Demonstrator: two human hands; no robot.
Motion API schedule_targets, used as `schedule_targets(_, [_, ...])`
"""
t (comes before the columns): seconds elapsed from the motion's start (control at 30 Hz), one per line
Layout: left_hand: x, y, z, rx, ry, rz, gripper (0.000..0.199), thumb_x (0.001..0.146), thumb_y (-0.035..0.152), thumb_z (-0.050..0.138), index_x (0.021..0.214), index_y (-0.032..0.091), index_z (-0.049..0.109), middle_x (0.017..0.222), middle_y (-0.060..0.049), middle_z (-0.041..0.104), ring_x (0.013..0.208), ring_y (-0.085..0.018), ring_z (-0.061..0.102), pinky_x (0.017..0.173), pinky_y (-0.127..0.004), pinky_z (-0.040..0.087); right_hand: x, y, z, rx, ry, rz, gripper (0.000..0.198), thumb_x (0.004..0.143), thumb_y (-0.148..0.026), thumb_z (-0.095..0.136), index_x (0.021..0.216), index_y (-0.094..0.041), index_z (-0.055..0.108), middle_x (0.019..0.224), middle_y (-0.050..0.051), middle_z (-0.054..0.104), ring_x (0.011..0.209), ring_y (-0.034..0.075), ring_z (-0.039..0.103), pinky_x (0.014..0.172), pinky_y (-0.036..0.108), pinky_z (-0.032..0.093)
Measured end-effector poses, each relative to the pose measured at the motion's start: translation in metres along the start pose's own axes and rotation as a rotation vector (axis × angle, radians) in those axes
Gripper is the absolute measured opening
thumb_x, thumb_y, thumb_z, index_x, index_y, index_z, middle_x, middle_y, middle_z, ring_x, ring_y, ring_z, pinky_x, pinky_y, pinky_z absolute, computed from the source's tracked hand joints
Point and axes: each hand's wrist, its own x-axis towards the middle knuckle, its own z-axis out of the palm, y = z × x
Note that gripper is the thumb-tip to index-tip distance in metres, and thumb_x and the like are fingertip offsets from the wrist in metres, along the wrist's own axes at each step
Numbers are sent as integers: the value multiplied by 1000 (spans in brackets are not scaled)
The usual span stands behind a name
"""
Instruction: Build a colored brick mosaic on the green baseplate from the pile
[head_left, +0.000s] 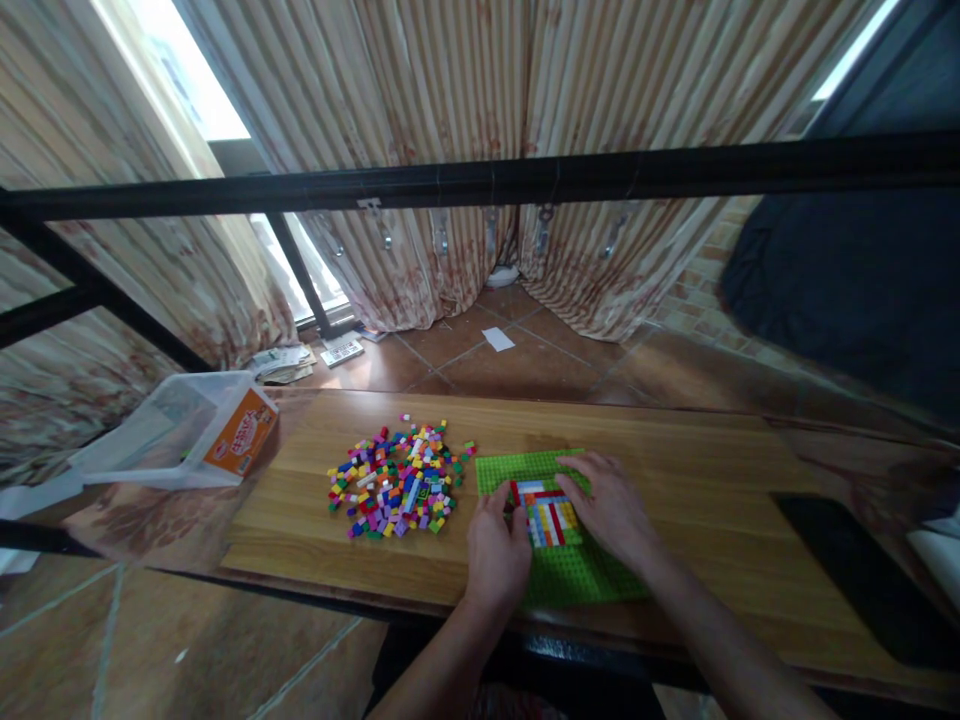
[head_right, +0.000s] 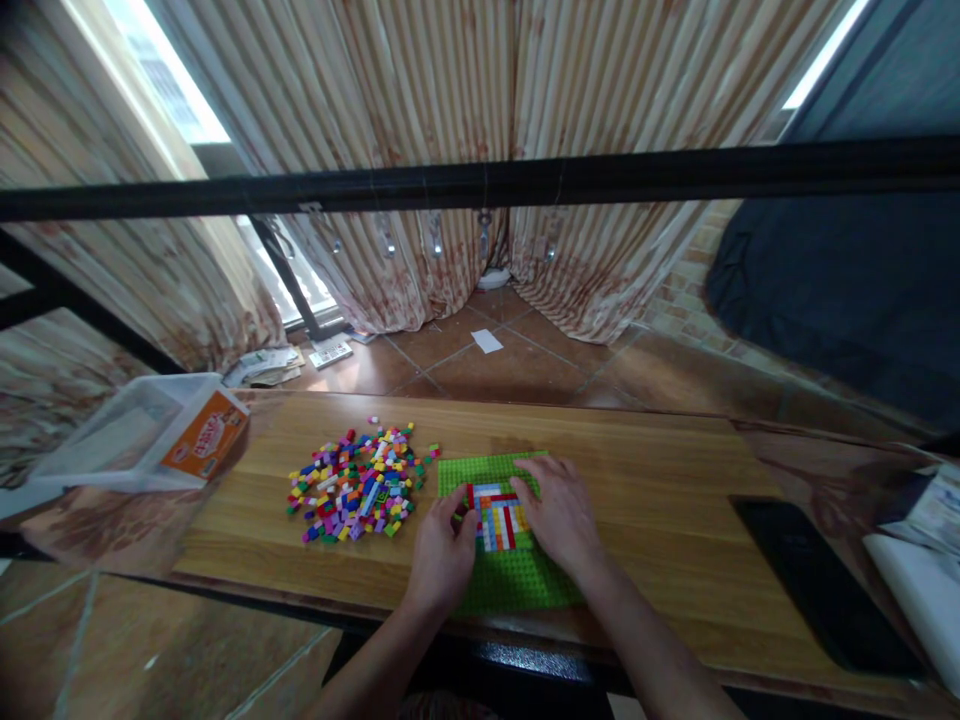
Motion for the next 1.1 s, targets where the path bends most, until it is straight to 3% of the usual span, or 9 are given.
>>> schedule_targets(0.1, [1,0,1,25,5,2,37,86,22,47,120,15,58,108,-12,62,97,-21,59,84,-33,48,-25,9,16,-80,3,0,36,92,-36,40,109,-16,65,114,12,65,106,26,56,94,42,42])
schedule_targets(0.27, [2,4,0,53,-16,14,31,86,18,45,111,19,63,100,-9,62,91,-19,59,83,-31,48,-52,4,39,-234,125,147,42,93,-40,32,110,-15,62,118,14,62,105,31,55,88,46,43])
schedule_targets(0.53, [-2,4,-3,38,4,48,23,85,17,45,91,20,68,91,-7,63,84,-18,58,77,-28,47,-40,-5,29,-306,114,155,45,92,-41,29,117,-17,57,119,14,60,106,32,54,86,47,43])
schedule_targets(0.83, [-11,-2,-2,198,69,14,31,89,33,46,70,18,66,77,-6,64,70,-17,59,65,-28,41,-37,-13,55,-187,146,64,46,93,-36,24,114,-18,60,116,12,62,108,28,53,93,47,40])
schedule_targets(0.97, [-16,-13,-20,239,109,27,36,89,39,46,65,19,63,72,-5,62,66,-15,58,62,-27,40,-37,-11,54,-173,149,67,46,92,-37,24,113,-19,62,116,10,62,106,27,53,93,46,40])
schedule_targets(1.1, [-13,-36,-63,295,282,55,24,91,34,45,85,20,64,90,-5,63,84,-16,60,72,-26,43,-37,-13,52,-175,163,75,47,93,-38,24,112,-19,63,116,10,61,105,28,52,92,46,40])
